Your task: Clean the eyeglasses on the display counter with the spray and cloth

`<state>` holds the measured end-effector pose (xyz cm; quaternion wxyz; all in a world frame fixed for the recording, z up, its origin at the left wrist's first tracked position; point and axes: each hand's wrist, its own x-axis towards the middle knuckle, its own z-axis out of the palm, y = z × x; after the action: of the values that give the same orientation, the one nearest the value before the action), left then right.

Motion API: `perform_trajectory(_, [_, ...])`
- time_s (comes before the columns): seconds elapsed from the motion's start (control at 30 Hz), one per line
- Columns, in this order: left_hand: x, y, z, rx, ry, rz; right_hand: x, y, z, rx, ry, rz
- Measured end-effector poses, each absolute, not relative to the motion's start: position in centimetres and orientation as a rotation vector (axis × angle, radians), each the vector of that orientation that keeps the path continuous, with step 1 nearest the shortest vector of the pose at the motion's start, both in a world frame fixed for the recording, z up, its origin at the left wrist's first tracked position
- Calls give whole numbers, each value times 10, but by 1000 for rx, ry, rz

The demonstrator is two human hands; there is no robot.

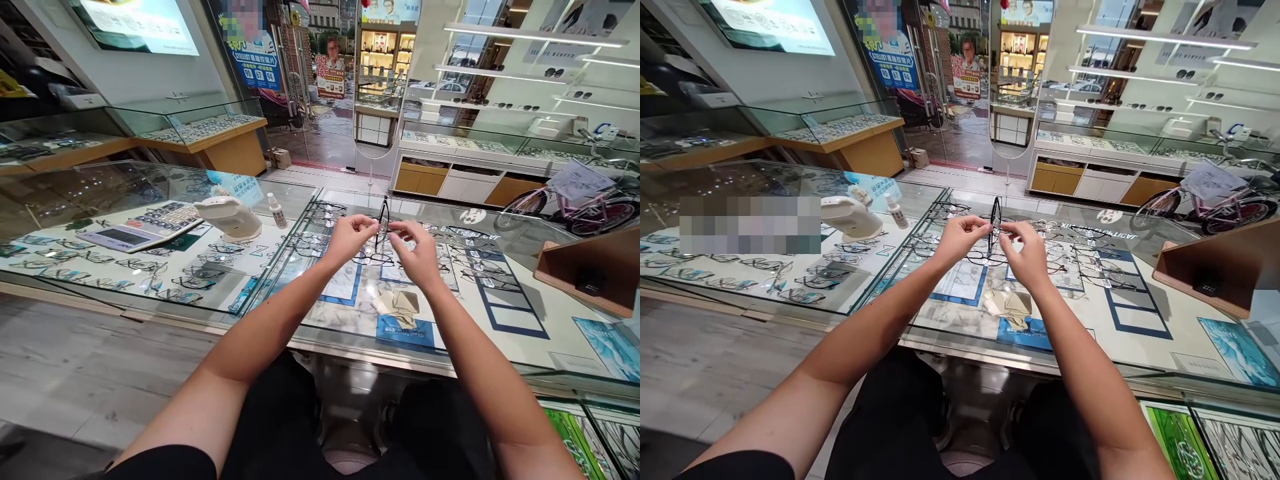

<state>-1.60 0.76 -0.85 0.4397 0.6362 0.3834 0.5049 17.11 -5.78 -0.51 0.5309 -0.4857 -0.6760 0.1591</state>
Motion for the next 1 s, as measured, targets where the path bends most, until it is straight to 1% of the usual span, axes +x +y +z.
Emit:
perform_trajectory(0.17, [-36,21,16,1646,970,1451,191,-44,-12,-1231,-1414,490])
perform_trajectory(0.27, [-56,26,44,1822,1084,1438,202,-35,-20,-1293,-1376,433])
perform_trajectory(0.33, [-70,32,63,2109,1193,1251,208,-30,-24,-1341,-1365,353])
perform_trajectory(0.43, [-92,48,81,2513,1341,789,215,-24,-25,-1391,-1376,267])
perform_trajectory(0.57, [-109,73,78,2726,1532,139,220,-19,-26,-1437,-1402,304])
perform_trajectory(0.67, [-110,83,66,2747,1601,-204,219,-19,-28,-1435,-1396,364])
perform_trajectory(0.8, [-107,89,52,2746,1666,-334,215,-23,-27,-1391,-1370,446])
perform_trajectory(1.0, [-114,104,35,2693,1685,-327,214,-25,-22,-1379,-1426,446])
